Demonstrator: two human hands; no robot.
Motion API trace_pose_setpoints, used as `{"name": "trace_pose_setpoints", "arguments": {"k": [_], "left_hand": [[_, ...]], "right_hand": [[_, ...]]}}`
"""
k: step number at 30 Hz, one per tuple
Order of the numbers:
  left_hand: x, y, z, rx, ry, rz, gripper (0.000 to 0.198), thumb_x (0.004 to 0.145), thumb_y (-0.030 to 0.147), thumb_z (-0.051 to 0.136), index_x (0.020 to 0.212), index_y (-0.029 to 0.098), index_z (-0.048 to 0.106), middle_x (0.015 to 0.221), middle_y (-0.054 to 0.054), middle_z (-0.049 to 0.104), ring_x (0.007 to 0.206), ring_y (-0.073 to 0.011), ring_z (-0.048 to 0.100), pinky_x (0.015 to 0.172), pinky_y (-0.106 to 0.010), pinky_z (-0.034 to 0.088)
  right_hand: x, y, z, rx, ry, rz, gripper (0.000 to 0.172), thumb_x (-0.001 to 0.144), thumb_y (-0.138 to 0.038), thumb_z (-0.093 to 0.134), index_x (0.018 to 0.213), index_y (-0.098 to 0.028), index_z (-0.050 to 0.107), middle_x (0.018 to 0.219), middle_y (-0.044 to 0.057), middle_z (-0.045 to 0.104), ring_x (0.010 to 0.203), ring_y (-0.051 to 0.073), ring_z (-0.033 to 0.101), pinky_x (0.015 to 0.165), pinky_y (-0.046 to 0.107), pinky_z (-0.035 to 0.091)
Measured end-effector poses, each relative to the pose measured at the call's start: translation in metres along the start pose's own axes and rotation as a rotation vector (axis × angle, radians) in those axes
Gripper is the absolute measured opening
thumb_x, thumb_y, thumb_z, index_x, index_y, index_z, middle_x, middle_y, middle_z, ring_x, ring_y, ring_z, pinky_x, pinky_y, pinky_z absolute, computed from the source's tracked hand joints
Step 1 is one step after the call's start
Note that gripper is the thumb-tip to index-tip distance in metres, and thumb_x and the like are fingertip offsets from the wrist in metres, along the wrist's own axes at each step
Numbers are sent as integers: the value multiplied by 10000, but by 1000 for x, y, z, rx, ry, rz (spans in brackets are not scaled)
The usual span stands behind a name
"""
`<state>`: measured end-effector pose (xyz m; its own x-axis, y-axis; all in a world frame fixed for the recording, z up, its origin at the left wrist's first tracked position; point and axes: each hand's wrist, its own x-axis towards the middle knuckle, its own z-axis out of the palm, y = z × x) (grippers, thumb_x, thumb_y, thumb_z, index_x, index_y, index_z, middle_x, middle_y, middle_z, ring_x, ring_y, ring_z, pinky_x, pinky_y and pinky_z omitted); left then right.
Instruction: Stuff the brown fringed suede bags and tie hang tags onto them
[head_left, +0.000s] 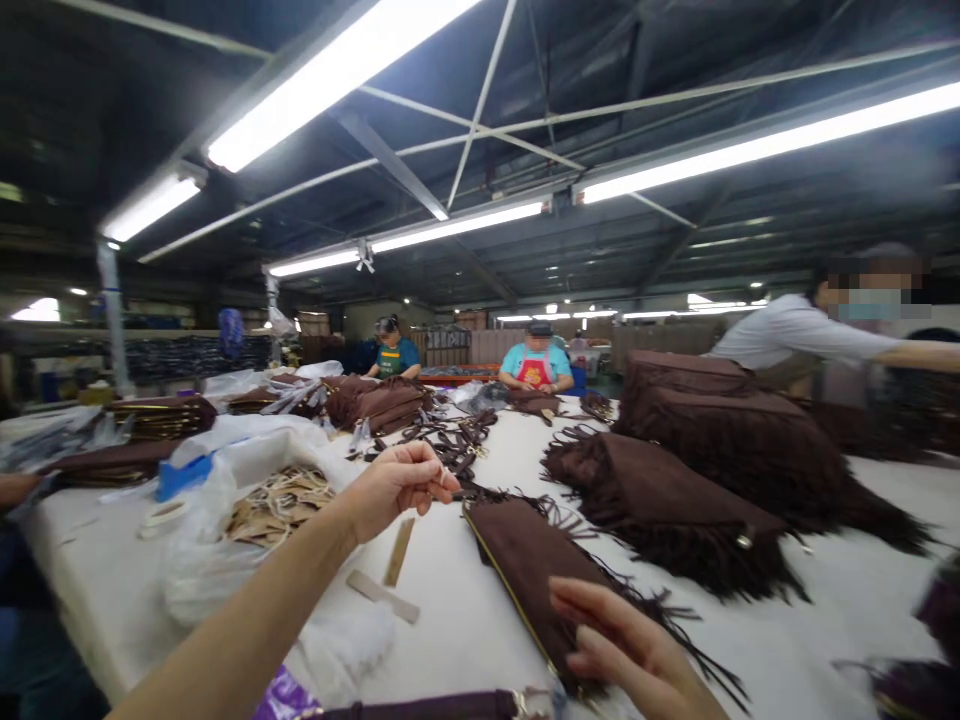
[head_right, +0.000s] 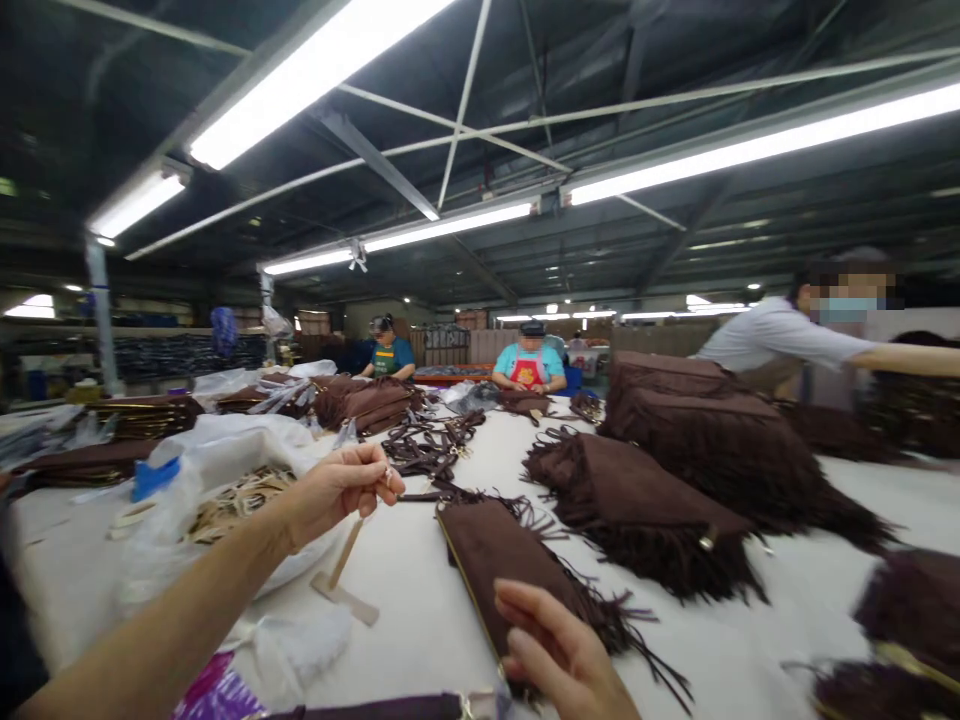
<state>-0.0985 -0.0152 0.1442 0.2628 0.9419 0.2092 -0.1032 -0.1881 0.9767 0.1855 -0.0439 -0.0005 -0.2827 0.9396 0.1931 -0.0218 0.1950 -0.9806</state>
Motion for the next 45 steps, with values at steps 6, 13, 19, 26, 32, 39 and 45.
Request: {"name": "trace_pose_setpoints", "arguments": {"k": [6, 13, 19, 26, 32, 39, 45], "left_hand": [[1, -49, 97, -7, -302, -154, 252, 694, 303, 738, 677, 144, 543, 708, -63, 694, 558, -123, 620, 440, -175, 393], [8, -72, 147, -391, -408, -221, 177, 728, 218, 719, 734, 122, 570, 772, -64, 679, 649, -118, 648, 577, -185, 490], [7, -81, 152, -486, -507, -267, 199, 772, 281, 698, 780, 93, 634, 824, -92, 672, 702, -131, 656, 654, -205, 532], [8, -98, 117, -334, -342, -247, 227, 766, 350, 684, 784, 139, 602, 875, -82, 684, 754, -145, 650, 649, -218, 501], [-5, -146, 111, 764, -303, 64, 86, 759, 194, 548, 761, 177, 633, 797, -38, 633, 787, -190, 576, 706, -286, 439], [-10, -192, 128, 1348, -246, 136, 374, 675, -19, 430, 964, 175, 567, 1098, -105, 555, 999, -248, 507, 866, -352, 441], [1, -200, 108, 1251, -334, 322, 417, 722, -63, 384, 985, 202, 569, 1364, -67, 441, 1168, -222, 444, 1011, -354, 402]], "right_hand": [[-23, -49, 27, 552, -67, 27, 634, 672, -364, 829, 1235, -288, 546, 1292, 73, 565, 1180, 246, 542, 781, 307, 540], [-42, -64, -24, 85, 16, 78, 377, 721, -499, 763, 810, -157, 633, 567, -87, 368, 452, 35, 225, 399, 174, 158], [-41, -71, -47, -244, 101, -54, 439, 754, -598, 667, 682, -165, 668, 553, -38, 450, 533, 92, 357, 473, 222, 278], [-32, -44, -48, -273, 81, -72, 325, 826, -491, 606, 768, -175, 655, 646, -18, 521, 603, 125, 484, 529, 230, 392], [-22, -24, -57, -305, 47, 2, 227, 833, -379, 565, 722, -182, 588, 594, -50, 437, 508, 99, 388, 454, 217, 303], [-27, 10, -46, -512, -88, -11, 215, 866, -295, 532, 747, -174, 664, 626, -27, 551, 609, 127, 471, 577, 240, 336], [-30, 25, -46, -844, -78, -94, 110, 791, -126, 613, 712, -186, 661, 694, -25, 587, 708, 133, 550, 655, 233, 357]]}}
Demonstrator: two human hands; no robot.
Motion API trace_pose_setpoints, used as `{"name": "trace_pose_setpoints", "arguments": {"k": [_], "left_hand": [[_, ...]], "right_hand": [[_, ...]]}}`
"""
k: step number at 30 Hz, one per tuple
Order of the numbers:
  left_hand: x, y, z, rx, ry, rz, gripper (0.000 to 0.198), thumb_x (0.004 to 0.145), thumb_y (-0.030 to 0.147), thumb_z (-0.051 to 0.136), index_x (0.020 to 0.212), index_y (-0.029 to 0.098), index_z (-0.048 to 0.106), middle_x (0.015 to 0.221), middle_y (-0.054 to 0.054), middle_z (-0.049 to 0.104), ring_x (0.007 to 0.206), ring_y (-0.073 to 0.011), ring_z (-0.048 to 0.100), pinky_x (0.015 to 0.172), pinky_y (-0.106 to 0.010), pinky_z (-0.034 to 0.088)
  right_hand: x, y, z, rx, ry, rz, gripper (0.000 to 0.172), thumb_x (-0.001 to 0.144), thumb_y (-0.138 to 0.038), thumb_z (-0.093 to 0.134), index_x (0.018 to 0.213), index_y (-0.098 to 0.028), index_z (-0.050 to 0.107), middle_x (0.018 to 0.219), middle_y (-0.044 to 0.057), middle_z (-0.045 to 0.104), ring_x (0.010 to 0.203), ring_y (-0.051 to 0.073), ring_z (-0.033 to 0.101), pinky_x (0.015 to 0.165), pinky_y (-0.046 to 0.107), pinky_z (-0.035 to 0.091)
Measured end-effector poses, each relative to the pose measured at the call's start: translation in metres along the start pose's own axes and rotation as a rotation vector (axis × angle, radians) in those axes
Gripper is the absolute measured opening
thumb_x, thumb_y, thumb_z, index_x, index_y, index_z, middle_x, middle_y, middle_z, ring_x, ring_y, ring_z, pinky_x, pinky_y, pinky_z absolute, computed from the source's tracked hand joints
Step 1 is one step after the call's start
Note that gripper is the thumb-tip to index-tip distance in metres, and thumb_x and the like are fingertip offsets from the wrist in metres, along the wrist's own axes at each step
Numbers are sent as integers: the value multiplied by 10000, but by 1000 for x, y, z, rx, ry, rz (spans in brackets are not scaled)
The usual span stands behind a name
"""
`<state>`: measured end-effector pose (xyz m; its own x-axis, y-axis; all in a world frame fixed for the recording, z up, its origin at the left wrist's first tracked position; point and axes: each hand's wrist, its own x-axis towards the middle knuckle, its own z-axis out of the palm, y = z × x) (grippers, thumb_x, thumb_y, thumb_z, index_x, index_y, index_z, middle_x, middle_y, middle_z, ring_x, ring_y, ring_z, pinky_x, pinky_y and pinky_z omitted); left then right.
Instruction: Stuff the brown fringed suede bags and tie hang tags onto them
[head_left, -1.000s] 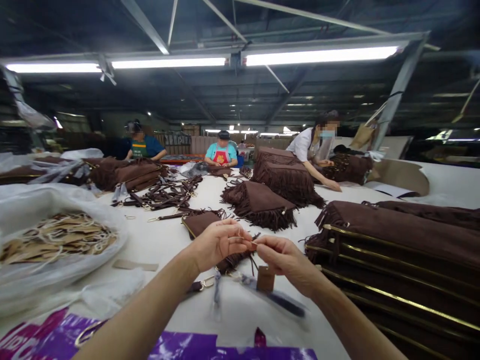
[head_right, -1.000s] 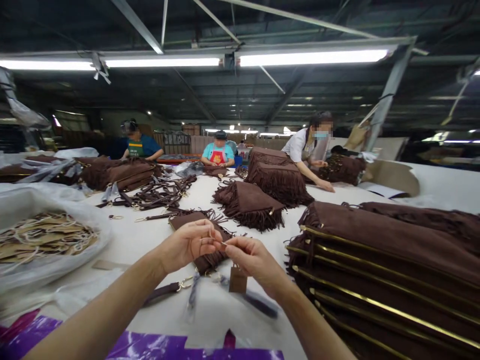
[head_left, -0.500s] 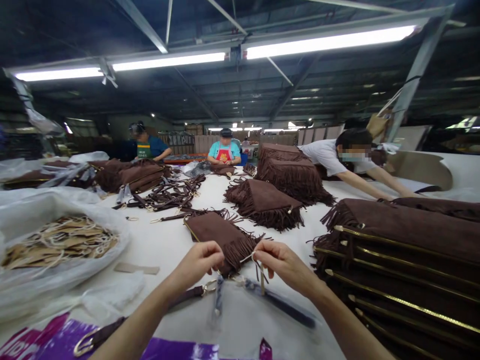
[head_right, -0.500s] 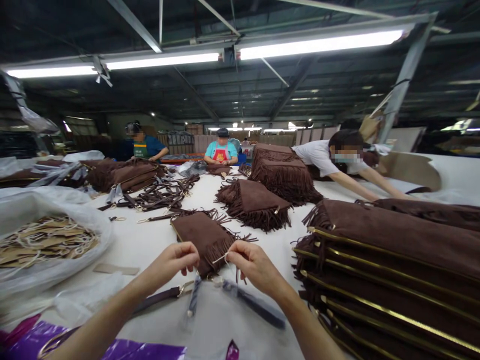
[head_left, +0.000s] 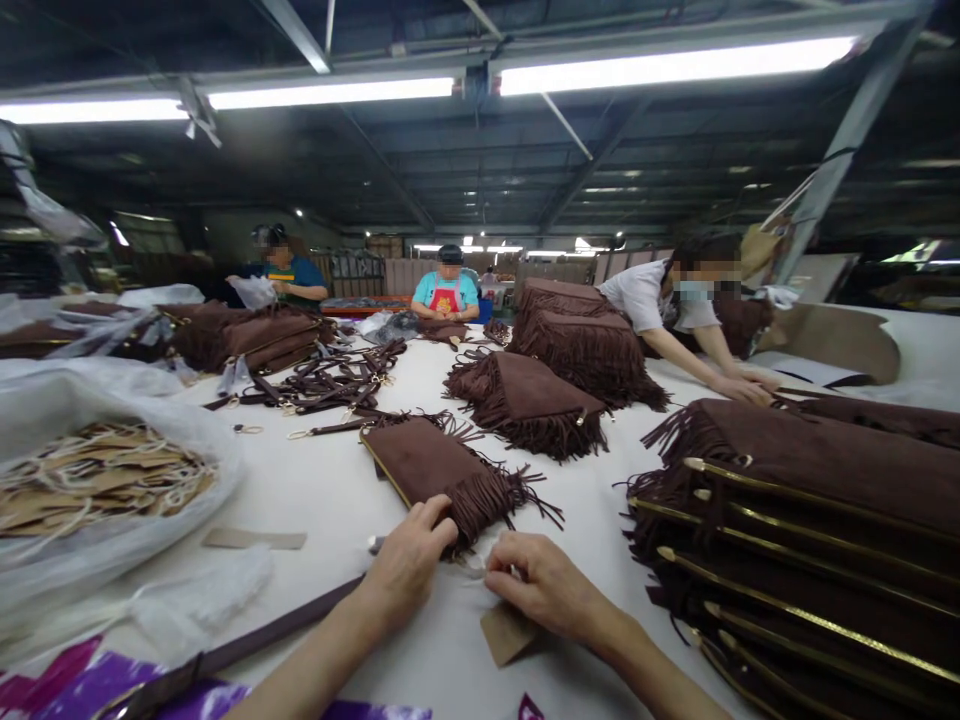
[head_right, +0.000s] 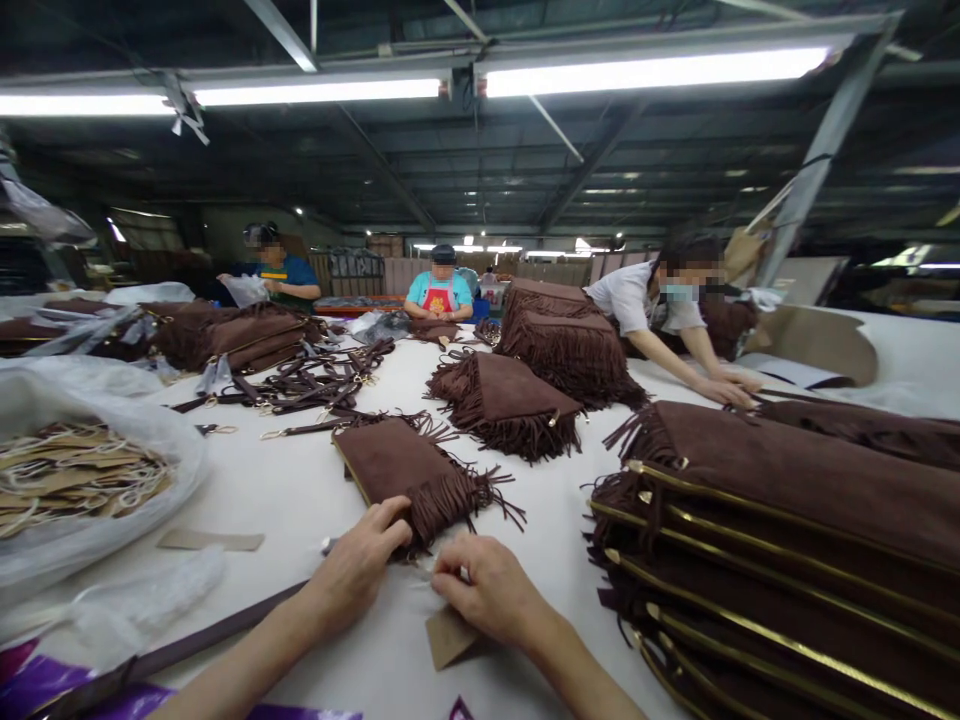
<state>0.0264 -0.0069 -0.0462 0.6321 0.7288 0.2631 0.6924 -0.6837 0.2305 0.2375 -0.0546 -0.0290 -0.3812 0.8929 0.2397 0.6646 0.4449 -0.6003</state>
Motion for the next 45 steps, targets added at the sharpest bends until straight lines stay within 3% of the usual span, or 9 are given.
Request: {"name": "trace_pose_setpoints", "arguments": {"k": [2, 6, 12, 17, 21, 28, 34, 40, 45], "left_hand": [[0, -4, -1, -15, -19, 70, 402, 724, -57, 400, 954, 211, 592, 1417, -53, 410, 1172, -234, 443, 1005, -381, 408], [4, -10, -1, -116, -18, 117, 382, 700, -59, 423, 847, 211, 650, 1403, -44, 452, 1125, -245, 476, 944, -399, 439], [22, -12, -8, -409, 146, 114, 438, 655, -80, 376, 764, 203, 693, 1237, -40, 587, 1121, -205, 505, 996, -386, 400], [31, 0, -22, -399, 159, 150, 402, 653, -49, 432, 848, 203, 677, 1144, -41, 623, 1013, -201, 532, 895, -355, 443], [39, 7, -24, -264, 127, 223, 346, 745, 58, 586, 1011, 255, 687, 1173, -36, 612, 986, -217, 521, 861, -359, 438], [56, 12, -3, -85, 125, 210, 92, 831, 128, 583, 806, 185, 651, 843, -23, 655, 788, -188, 514, 691, -309, 406], [53, 11, 8, -109, 230, 252, 95, 862, 119, 552, 812, 176, 611, 814, -27, 646, 755, -187, 487, 665, -308, 380], [45, 3, 16, -244, 242, 297, 137, 893, 115, 500, 838, 176, 609, 855, -43, 657, 790, -188, 490, 694, -305, 397], [45, 1, 18, -299, 222, 272, 126, 897, 134, 486, 811, 178, 568, 818, -42, 637, 795, -191, 487, 705, -313, 397]], "right_hand": [[-1, -1, 2, -51, -14, -13, 106, 796, -138, 631, 720, -199, 672, 782, -14, 606, 745, 132, 569, 672, 227, 370], [-4, -5, 9, -236, -58, 21, 101, 814, -175, 632, 766, -236, 696, 1194, 14, 578, 790, 129, 603, 678, 242, 383], [-4, -6, 13, -501, -98, -40, 132, 856, -222, 576, 767, -225, 673, 944, 20, 649, 709, 162, 573, 602, 281, 324], [4, 6, -7, -85, 14, -44, 131, 718, -102, 550, 621, -181, 588, 684, -18, 552, 636, 123, 499, 587, 247, 314], [7, 17, -26, 325, 9, 80, 116, 720, -198, 547, 610, -170, 571, 637, -27, 504, 608, 119, 438, 565, 241, 307], [8, 31, -30, 529, -52, 190, 159, 767, -283, 595, 661, -164, 604, 598, -44, 443, 580, 114, 363, 543, 255, 258], [14, 24, -43, 240, 180, 5, 138, 872, -224, 580, 771, -197, 670, 817, 3, 538, 784, 150, 512, 683, 255, 371], [14, 16, -41, -425, 213, -109, 165, 892, -125, 574, 818, -227, 681, 808, 0, 586, 713, 148, 488, 641, 282, 294], [16, 14, -26, -619, 261, -136, 184, 908, -184, 576, 738, -211, 642, 754, 3, 575, 672, 152, 465, 633, 304, 263]]}}
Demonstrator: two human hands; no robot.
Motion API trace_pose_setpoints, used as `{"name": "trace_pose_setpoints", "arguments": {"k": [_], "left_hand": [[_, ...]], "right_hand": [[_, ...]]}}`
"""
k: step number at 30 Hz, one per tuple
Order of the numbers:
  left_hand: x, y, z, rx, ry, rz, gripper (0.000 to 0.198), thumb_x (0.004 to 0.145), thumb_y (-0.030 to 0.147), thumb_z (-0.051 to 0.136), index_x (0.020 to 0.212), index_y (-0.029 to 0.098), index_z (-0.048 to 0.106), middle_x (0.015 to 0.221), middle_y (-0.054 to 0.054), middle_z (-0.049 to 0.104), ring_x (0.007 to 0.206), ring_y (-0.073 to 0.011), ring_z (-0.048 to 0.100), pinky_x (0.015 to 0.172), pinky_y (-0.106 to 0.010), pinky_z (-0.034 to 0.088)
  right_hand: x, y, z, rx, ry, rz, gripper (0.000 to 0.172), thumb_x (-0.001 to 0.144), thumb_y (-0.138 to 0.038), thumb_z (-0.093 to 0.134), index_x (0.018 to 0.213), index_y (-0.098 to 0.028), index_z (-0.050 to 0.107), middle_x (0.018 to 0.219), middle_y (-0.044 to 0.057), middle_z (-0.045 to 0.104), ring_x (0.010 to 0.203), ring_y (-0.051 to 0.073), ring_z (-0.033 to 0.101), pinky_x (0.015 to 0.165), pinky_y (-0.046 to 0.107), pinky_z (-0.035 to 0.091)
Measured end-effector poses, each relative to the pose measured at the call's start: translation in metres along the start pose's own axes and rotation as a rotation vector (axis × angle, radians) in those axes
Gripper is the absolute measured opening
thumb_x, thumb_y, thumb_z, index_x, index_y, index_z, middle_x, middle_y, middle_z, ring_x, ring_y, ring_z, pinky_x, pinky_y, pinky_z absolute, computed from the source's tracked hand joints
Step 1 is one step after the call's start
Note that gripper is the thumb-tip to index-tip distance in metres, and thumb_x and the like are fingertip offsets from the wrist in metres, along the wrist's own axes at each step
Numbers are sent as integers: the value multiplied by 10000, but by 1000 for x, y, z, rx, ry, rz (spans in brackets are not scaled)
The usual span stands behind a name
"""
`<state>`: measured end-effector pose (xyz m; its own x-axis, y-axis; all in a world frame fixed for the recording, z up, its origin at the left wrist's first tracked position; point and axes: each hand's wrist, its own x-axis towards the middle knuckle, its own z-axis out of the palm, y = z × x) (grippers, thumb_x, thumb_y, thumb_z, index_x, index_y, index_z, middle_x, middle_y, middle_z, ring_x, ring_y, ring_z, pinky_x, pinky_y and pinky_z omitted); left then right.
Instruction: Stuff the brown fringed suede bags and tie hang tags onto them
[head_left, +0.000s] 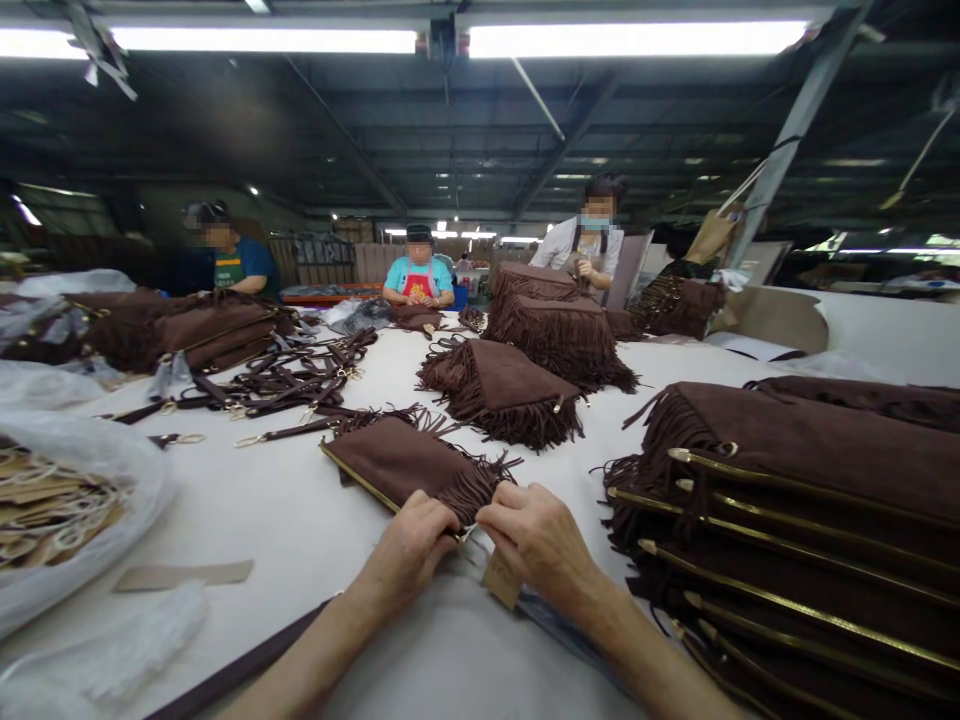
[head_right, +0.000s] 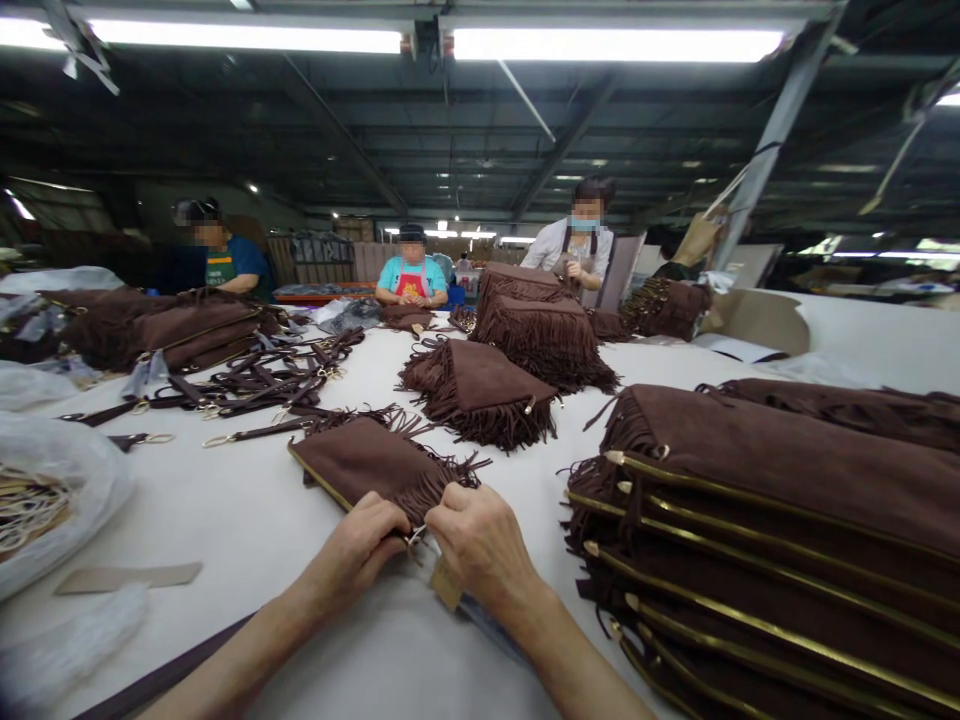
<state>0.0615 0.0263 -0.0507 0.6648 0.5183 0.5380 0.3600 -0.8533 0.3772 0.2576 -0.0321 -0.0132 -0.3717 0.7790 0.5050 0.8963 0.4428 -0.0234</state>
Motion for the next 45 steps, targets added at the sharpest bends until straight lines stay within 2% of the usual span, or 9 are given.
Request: {"name": "trace_pose_setpoints", "arguments": {"k": [6, 13, 19, 29, 34, 40, 45], "left_hand": [[0, 1, -1, -33, -2, -20, 123, 886, 108, 484, 800, 182, 532, 793, -36, 611, 793, -191, 475, 711, -307, 395], [1, 3, -2, -73, 1, -123, 119, 847, 86, 497, 789, 189, 503, 779, -25, 547, 788, -183, 469, 682, -287, 398], [0, 5, -4, -108, 12, -129, 120, 869, 101, 468, 793, 188, 499, 789, -27, 538, 804, -183, 469, 701, -292, 406], [2, 4, -5, -126, -4, -134, 138, 882, 110, 425, 799, 195, 496, 790, -24, 535, 803, -181, 469, 696, -292, 412], [0, 3, -5, -129, -9, -131, 135, 894, 127, 418, 810, 199, 495, 794, -19, 529, 814, -180, 469, 707, -293, 414], [-1, 3, -4, -158, -3, -163, 124, 884, 118, 443, 810, 194, 508, 795, -14, 522, 813, -172, 478, 711, -284, 417], [-1, 4, -3, -171, 3, -206, 118, 863, 113, 451, 793, 200, 491, 800, -15, 518, 818, -174, 483, 712, -287, 424]], "right_hand": [[3, -1, 5, -42, 7, 26, 210, 902, -164, 563, 705, -196, 629, 719, 10, 566, 663, 147, 470, 633, 310, 255], [4, -2, 10, -92, -15, 9, 215, 895, -150, 569, 688, -192, 612, 706, 11, 566, 652, 147, 462, 628, 315, 240], [3, -6, 16, -55, -4, -42, 213, 902, -186, 579, 691, -201, 603, 709, -3, 550, 655, 145, 449, 631, 313, 243], [2, 5, 16, 19, -6, -49, 190, 888, -129, 558, 741, -220, 638, 755, -12, 551, 688, 143, 438, 645, 297, 262], [2, -2, 22, 81, -9, -37, 225, 931, -177, 533, 741, -217, 646, 758, -7, 556, 689, 143, 454, 651, 292, 280], [3, -11, 19, 249, -80, 53, 128, 920, -179, 586, 878, -232, 694, 848, -2, 625, 763, 145, 540, 689, 267, 335], [0, -23, 27, 97, -80, 57, 81, 906, -224, 604, 863, -210, 672, 805, 17, 637, 710, 171, 540, 657, 301, 313]]}}
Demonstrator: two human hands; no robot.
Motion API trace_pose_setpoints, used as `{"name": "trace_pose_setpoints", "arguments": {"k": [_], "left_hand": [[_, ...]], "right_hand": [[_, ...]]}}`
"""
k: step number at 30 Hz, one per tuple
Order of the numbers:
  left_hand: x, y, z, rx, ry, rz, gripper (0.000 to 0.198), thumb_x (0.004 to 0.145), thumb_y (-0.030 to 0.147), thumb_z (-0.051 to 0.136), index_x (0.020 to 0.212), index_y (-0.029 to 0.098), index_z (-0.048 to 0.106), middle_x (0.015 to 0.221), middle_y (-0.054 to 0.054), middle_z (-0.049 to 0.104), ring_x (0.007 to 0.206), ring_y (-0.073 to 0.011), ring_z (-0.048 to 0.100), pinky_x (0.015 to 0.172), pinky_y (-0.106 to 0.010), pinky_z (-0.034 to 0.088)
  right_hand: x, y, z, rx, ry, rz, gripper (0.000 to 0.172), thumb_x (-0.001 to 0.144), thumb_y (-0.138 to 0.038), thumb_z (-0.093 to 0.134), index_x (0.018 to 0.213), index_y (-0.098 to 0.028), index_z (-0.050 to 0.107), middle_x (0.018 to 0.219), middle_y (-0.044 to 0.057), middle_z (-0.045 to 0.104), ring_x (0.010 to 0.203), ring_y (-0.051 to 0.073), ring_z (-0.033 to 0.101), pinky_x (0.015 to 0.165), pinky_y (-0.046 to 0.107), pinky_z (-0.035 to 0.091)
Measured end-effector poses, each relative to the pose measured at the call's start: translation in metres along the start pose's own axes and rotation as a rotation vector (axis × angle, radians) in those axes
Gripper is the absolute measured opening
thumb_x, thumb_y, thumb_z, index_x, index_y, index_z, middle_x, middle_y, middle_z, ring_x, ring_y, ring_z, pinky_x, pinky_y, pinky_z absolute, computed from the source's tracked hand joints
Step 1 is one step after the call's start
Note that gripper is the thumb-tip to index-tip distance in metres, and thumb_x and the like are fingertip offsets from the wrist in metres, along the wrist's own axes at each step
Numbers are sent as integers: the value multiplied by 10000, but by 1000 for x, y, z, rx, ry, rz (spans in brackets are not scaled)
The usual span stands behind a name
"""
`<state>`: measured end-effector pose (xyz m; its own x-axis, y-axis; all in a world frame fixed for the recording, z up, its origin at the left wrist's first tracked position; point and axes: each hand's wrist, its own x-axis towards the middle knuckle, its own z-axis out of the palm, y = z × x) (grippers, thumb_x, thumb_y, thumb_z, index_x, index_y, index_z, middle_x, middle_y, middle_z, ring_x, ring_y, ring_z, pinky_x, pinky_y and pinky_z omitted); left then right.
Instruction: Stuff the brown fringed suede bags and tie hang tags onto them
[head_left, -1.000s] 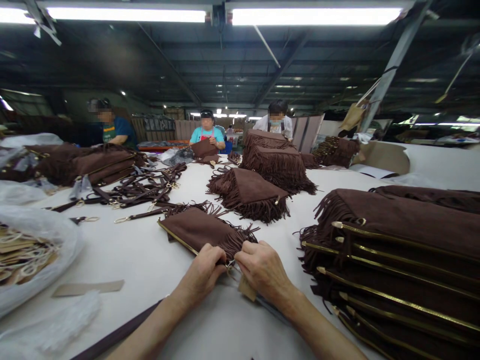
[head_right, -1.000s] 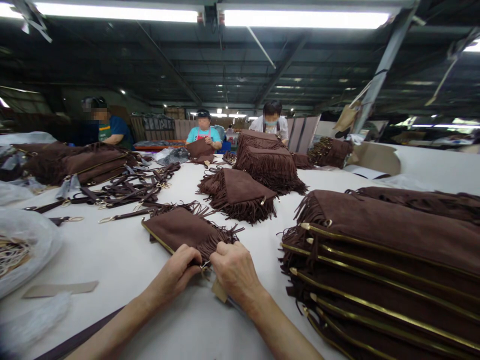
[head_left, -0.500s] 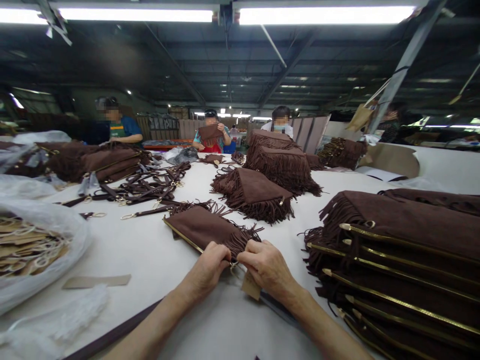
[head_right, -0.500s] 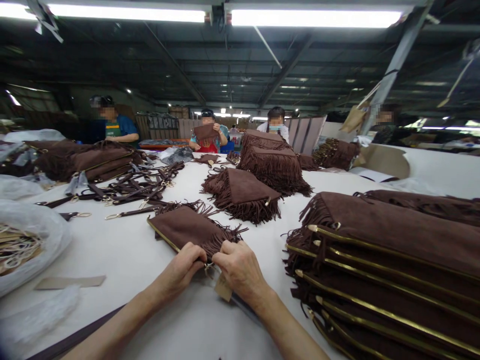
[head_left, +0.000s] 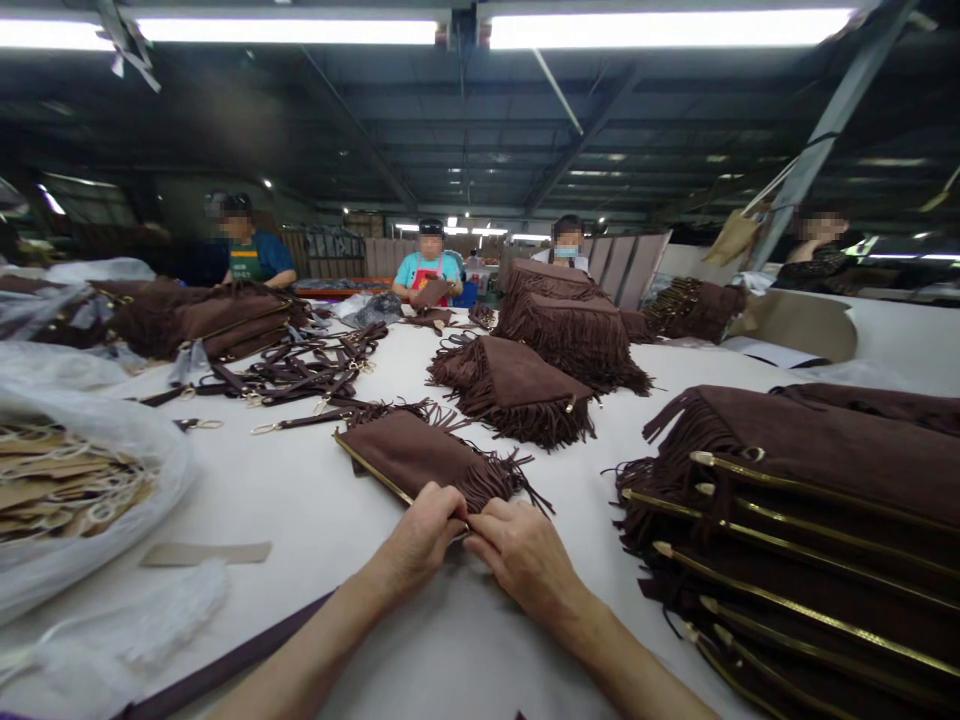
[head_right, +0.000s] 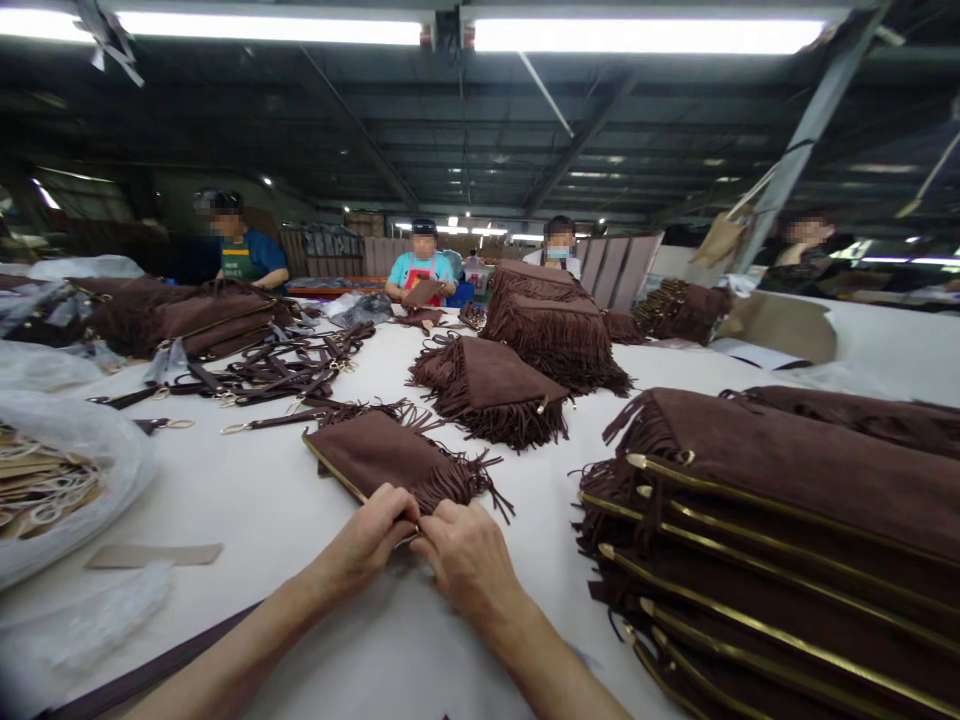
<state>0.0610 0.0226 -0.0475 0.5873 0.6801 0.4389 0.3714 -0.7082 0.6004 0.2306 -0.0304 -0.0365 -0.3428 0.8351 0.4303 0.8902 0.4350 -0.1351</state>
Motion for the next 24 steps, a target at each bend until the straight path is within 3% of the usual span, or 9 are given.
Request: {"name": "trace_pose_setpoints", "arguments": {"k": [3, 10, 12, 15, 19, 22, 24], "left_hand": [[0, -2, 2, 1, -9, -6, 118, 857, 108, 447, 793, 200, 485, 808, -15, 512, 819, -174, 484, 722, -289, 423], [-1, 4, -15, -37, -95, 14, 119, 919, 163, 409, 854, 199, 502, 851, -19, 536, 840, -171, 489, 767, -296, 418], [-2, 8, -21, 52, -131, 86, 19, 881, 195, 514, 875, 197, 496, 904, -29, 562, 864, -186, 485, 781, -317, 411], [-2, 11, -22, 326, -144, 159, 151, 814, 217, 640, 857, 186, 498, 962, -57, 593, 886, -218, 484, 779, -355, 390], [-1, 12, -13, 579, -116, 283, 129, 928, 193, 483, 808, 181, 529, 875, -52, 612, 820, -211, 483, 730, -363, 354], [-1, 11, -8, 527, -91, 336, 179, 940, 162, 420, 804, 181, 535, 845, -49, 606, 794, -205, 477, 717, -363, 345], [-1, 11, -8, 368, -14, 234, 169, 923, 140, 406, 807, 179, 523, 837, -52, 588, 799, -204, 480, 721, -352, 360]], "right_hand": [[-1, -5, 8, -42, 45, 60, 93, 892, -185, 581, 822, -193, 642, 793, 29, 619, 686, 171, 533, 631, 305, 298], [0, 5, 13, 250, 4, 133, 104, 851, -133, 555, 803, -198, 620, 778, -14, 596, 722, 139, 553, 645, 255, 344], [1, 7, 13, 322, -2, 154, 107, 862, -144, 554, 807, -198, 628, 779, -15, 608, 724, 136, 556, 658, 253, 357], [1, 8, 13, 377, -6, 165, 117, 861, -137, 552, 796, -195, 630, 771, -14, 614, 714, 137, 552, 663, 257, 365], [1, 7, 15, 389, -4, 177, 121, 865, -151, 562, 773, -188, 630, 751, -8, 611, 694, 144, 539, 644, 265, 363], [1, 8, 11, 452, -14, 171, 113, 870, -174, 570, 792, -182, 652, 770, 3, 624, 713, 152, 551, 651, 269, 383], [1, 10, 4, 536, -27, 157, 108, 840, -150, 587, 885, -190, 676, 838, 10, 644, 761, 156, 572, 681, 265, 410]]}}
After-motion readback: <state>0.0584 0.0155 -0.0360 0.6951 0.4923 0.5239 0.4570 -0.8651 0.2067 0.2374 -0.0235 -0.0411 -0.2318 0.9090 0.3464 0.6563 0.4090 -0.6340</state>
